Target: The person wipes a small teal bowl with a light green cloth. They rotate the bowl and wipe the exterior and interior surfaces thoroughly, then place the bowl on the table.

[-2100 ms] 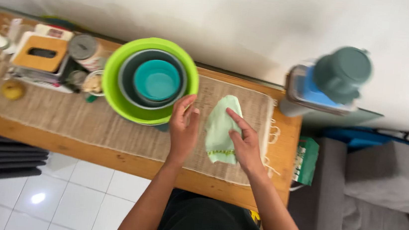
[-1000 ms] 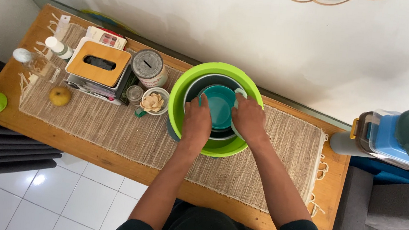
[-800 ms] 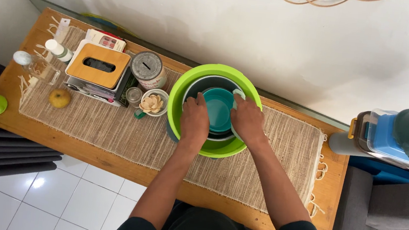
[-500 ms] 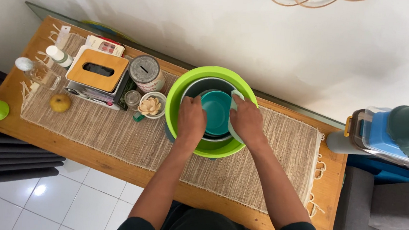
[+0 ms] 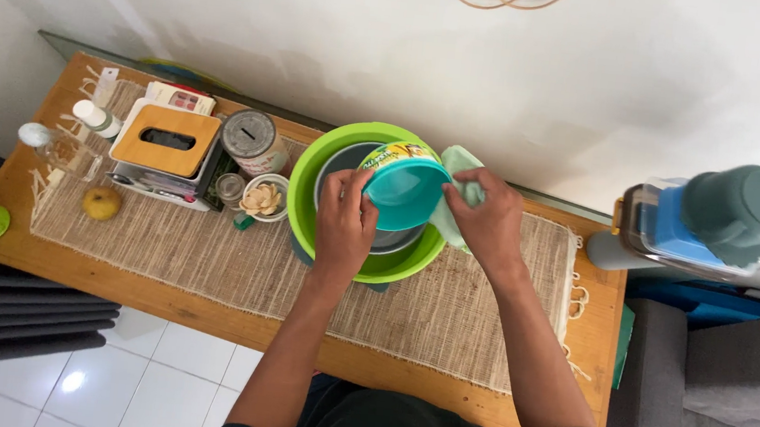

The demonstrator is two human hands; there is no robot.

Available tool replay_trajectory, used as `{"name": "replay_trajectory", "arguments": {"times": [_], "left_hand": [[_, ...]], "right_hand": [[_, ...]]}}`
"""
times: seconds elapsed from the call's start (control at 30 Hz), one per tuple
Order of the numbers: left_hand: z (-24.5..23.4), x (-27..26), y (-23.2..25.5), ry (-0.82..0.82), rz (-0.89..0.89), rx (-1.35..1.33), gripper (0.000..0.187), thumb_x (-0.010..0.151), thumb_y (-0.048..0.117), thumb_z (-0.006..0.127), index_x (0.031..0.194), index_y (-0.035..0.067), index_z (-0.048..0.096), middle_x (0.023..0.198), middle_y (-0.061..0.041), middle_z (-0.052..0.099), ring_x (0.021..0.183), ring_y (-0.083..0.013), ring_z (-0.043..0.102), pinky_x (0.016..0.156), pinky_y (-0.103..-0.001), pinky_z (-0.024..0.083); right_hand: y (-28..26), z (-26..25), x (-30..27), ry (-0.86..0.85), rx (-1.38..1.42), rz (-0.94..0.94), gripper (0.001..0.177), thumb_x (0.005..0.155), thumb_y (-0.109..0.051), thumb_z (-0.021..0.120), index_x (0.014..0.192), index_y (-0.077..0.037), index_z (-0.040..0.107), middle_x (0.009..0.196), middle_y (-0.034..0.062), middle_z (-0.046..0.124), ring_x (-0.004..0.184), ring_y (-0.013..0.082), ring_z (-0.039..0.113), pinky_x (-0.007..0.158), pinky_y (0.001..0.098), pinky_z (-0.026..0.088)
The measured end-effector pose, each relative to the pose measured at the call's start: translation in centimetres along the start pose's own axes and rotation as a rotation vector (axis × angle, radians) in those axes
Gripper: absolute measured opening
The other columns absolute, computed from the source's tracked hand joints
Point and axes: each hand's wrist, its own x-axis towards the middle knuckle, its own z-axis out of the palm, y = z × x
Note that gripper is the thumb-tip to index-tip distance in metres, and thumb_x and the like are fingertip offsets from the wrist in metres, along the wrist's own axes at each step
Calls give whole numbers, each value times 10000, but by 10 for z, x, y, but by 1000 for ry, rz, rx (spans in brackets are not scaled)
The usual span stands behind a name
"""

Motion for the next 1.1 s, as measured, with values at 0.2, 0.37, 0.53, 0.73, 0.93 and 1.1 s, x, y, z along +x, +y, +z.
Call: {"name": "replay_trajectory", "arguments": {"times": [0.2, 0.37, 0.53, 0.73, 0.93, 1.1], "left_hand": [[26, -11, 24, 89, 198, -52, 430, 945, -18, 483, 1341, 118, 579, 1115, -90, 492, 944, -284, 595, 619, -385, 540], [49, -18, 48, 74, 267, -159, 393, 935, -20, 522, 1296, 101, 618, 1098, -100, 521, 926, -278, 606, 635, -370, 565], [74, -27, 72, 96, 262, -244, 380, 938, -23, 543, 1277, 100, 661, 1097, -95, 560, 950, -279, 630, 656, -347, 582], [92, -41, 117, 104, 41, -445, 383, 993, 97, 594, 1370, 48, 547, 1163, -155, 491, 989, -293, 580, 705, -336, 562], [113, -65, 165, -248, -423, -850, 308, 1019, 163, 553, 1278, -1, 584, 1079, -197, 610, 946, -269, 654, 818, -358, 579], [142, -65, 173, -240, -779, -1337, 287, 1031, 145, 563, 1242, -49, 552, 1095, -163, 652, 967, -230, 697, 860, -324, 623]], "right_hand": [[-5, -53, -19, 131, -43, -101, 232, 785, -137, 878, 931, -160, 700, 795, 34, 680, 730, 298, 694, 666, 386, 553], [3, -91, -39, 206, -75, -68, 244, 755, -102, 833, 915, -167, 662, 756, 59, 622, 677, 314, 659, 630, 399, 535], [21, -113, -61, 289, -50, -66, 218, 716, -59, 788, 850, -153, 644, 715, 81, 594, 648, 336, 639, 608, 412, 518], [39, -131, -80, 383, -39, 34, 208, 704, -39, 765, 836, -124, 628, 700, 105, 569, 610, 341, 615, 586, 408, 499], [63, -126, -103, 503, -160, 68, 221, 660, -76, 762, 807, -165, 622, 727, 52, 589, 591, 299, 630, 574, 399, 512], [71, -113, -127, 503, -217, 75, 243, 670, -74, 769, 826, -188, 620, 800, 35, 592, 580, 304, 646, 532, 412, 520]]}}
